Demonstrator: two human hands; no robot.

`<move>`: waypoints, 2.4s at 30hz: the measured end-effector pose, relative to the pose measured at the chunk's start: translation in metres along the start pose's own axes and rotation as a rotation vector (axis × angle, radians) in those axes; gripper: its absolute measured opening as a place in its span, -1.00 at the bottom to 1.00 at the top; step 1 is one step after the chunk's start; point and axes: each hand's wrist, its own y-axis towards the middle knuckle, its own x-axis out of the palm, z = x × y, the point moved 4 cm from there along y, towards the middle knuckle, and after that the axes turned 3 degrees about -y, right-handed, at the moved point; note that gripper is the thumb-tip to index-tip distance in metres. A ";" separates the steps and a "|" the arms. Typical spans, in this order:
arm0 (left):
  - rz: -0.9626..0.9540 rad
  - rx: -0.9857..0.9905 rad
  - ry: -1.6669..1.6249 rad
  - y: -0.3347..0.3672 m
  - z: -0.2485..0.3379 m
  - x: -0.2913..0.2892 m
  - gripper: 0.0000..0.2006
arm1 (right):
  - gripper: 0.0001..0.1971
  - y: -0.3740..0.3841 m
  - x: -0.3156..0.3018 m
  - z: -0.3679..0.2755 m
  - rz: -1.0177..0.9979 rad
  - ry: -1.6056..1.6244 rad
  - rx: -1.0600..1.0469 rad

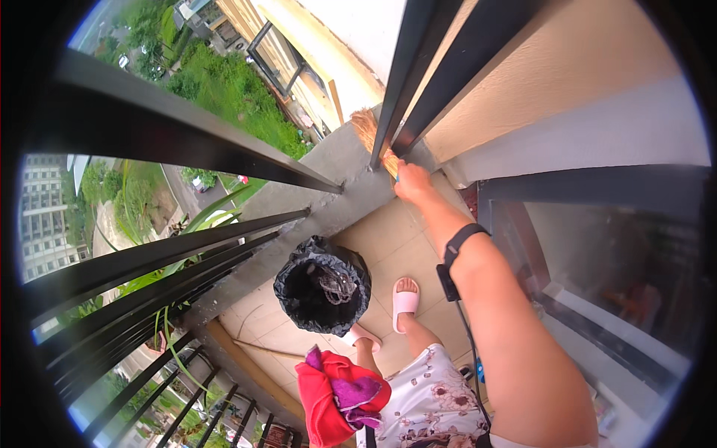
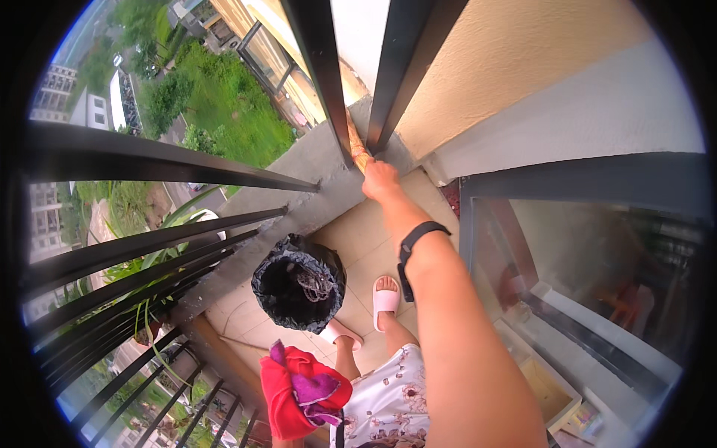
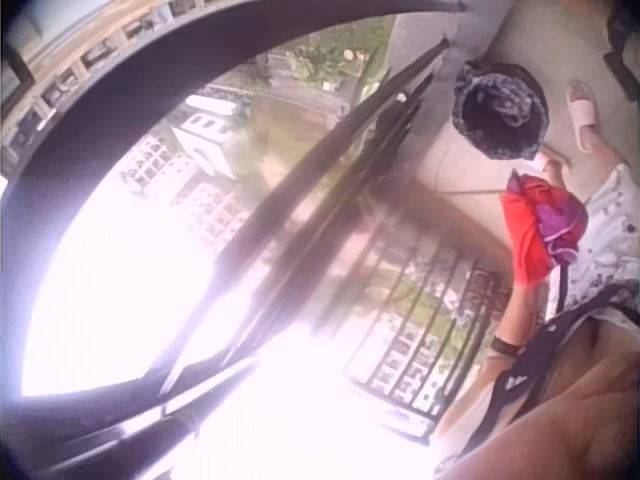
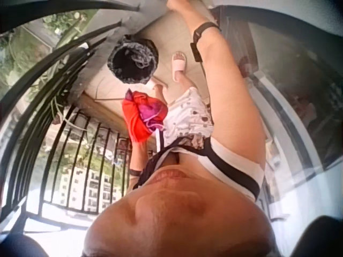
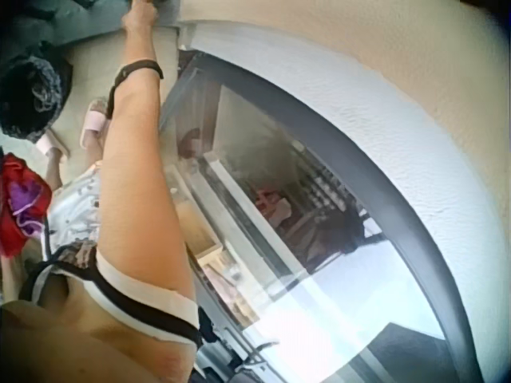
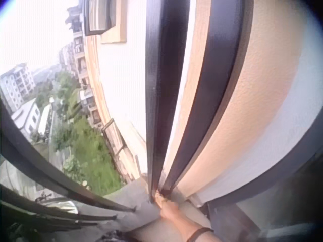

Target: The person walks from the living area to the balcony carrying a cloth and a small broom. They sweep debris along the balcony railing and floor, then use a dustpan to collect the swept material. The person moves several potted plants to access areas behind them while continuing to sweep.

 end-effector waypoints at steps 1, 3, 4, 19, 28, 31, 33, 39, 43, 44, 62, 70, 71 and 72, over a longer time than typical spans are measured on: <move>0.011 0.001 0.001 0.000 0.002 -0.003 -0.64 | -0.52 -0.002 -0.008 0.006 -0.123 0.029 -0.045; 0.022 0.006 0.001 -0.001 0.005 -0.008 -0.63 | -0.53 -0.010 -0.041 0.028 -0.150 0.004 -0.199; 0.021 0.010 0.004 -0.002 0.007 -0.010 -0.63 | -0.55 -0.017 -0.066 0.036 -0.068 0.056 -0.333; 0.019 0.081 -0.046 -0.055 0.027 -0.025 -0.63 | -0.43 -0.198 -0.096 -0.032 0.055 0.139 -0.244; 0.040 0.135 -0.016 -0.098 0.024 -0.053 -0.61 | -0.74 -0.120 -0.056 -0.102 -0.145 -0.061 -0.246; 0.107 0.210 0.051 -0.111 0.033 -0.064 -0.61 | -0.72 -0.193 -0.078 -0.061 -0.214 -0.080 -0.334; -0.018 0.162 -0.033 -0.117 0.034 -0.061 -0.61 | -0.61 -0.226 -0.095 -0.035 -0.263 -0.119 -0.300; 0.055 0.106 -0.042 -0.136 0.030 -0.049 -0.62 | -0.43 -0.197 -0.091 -0.066 -0.006 0.020 -0.213; 0.049 0.139 -0.007 -0.143 0.032 -0.058 -0.60 | -0.52 -0.219 -0.047 -0.078 -0.329 -0.117 -0.204; 0.015 0.148 -0.006 -0.144 0.033 -0.061 -0.60 | -0.51 -0.236 -0.042 -0.066 -0.471 -0.189 -0.223; 0.096 0.118 -0.035 -0.171 0.029 -0.057 -0.58 | -0.40 -0.336 -0.022 0.065 -0.136 0.114 0.197; 0.042 0.098 -0.039 -0.180 0.024 -0.042 -0.59 | -0.35 -0.332 0.022 -0.003 -0.434 0.252 -0.166; 0.042 0.094 -0.017 -0.179 0.023 -0.045 -0.60 | -0.35 -0.340 0.020 -0.001 -0.390 0.217 -0.137; 0.051 0.083 -0.021 -0.179 0.022 -0.050 -0.60 | -0.35 -0.347 0.014 0.003 -0.362 0.244 -0.165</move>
